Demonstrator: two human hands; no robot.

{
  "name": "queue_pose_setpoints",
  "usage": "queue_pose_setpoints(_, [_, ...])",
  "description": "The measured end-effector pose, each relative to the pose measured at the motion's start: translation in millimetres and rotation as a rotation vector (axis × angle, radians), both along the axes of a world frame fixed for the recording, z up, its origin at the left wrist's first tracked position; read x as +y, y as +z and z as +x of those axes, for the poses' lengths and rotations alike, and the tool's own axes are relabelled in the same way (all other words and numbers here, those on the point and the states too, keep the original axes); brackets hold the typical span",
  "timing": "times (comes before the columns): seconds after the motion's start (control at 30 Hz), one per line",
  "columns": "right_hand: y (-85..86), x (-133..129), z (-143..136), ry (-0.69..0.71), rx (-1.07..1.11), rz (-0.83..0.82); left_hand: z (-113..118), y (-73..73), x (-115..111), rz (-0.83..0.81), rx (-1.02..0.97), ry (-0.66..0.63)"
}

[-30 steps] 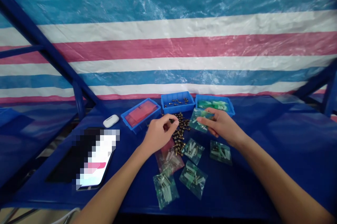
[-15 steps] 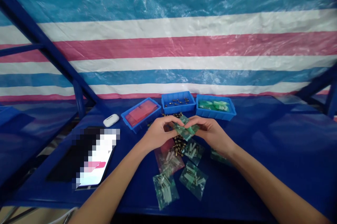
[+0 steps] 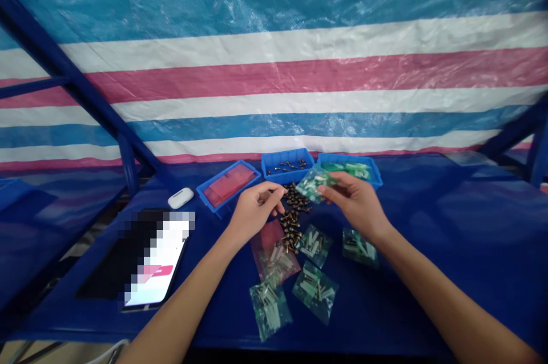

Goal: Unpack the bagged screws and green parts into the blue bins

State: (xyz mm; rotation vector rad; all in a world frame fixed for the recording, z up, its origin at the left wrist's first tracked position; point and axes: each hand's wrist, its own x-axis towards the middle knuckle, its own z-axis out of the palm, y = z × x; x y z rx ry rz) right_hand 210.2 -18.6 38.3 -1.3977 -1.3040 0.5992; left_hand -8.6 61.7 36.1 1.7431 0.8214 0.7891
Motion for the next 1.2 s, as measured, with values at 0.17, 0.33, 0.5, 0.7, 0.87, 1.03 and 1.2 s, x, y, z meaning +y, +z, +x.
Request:
queue_pose_setpoints(0.17, [4.4,0,48,-0.499,-0.407,0.293,-3,2.3,1,0.054,-0.031,0.057])
queue_pose_setpoints(0.33, [-9.2,7,74,-0.266,-0.746,0.216,0,3.0,-7,0.084,-0.004,-0.017])
queue_pose_setpoints(0.5, [-9.2,7,69,-0.191,-0.725,0.192,1,-2.0,-6,0.164,0.096,-0.012])
queue_pose_setpoints(0.7, [20.0,-11,64,0.029,-0.677,-0.046,-6,-6.8,1,0.484,0.31,0.102])
queue_pose_setpoints(0.87, [10.1,-21,69,0.547,-0.488,-0.625,-7,-6.2,-1,0.57,0.377,0.09])
queue_pose_setpoints(1.03, [0.2,-15,67,0.622,-0.447,-0.69,-6,-6.1,-2,0.567,0.395,0.072])
queue_pose_setpoints(1.2, [8.6,-11,53,0.503,-0.316,-0.506,-5,-6.1,-3,0.549,0.38,0.079])
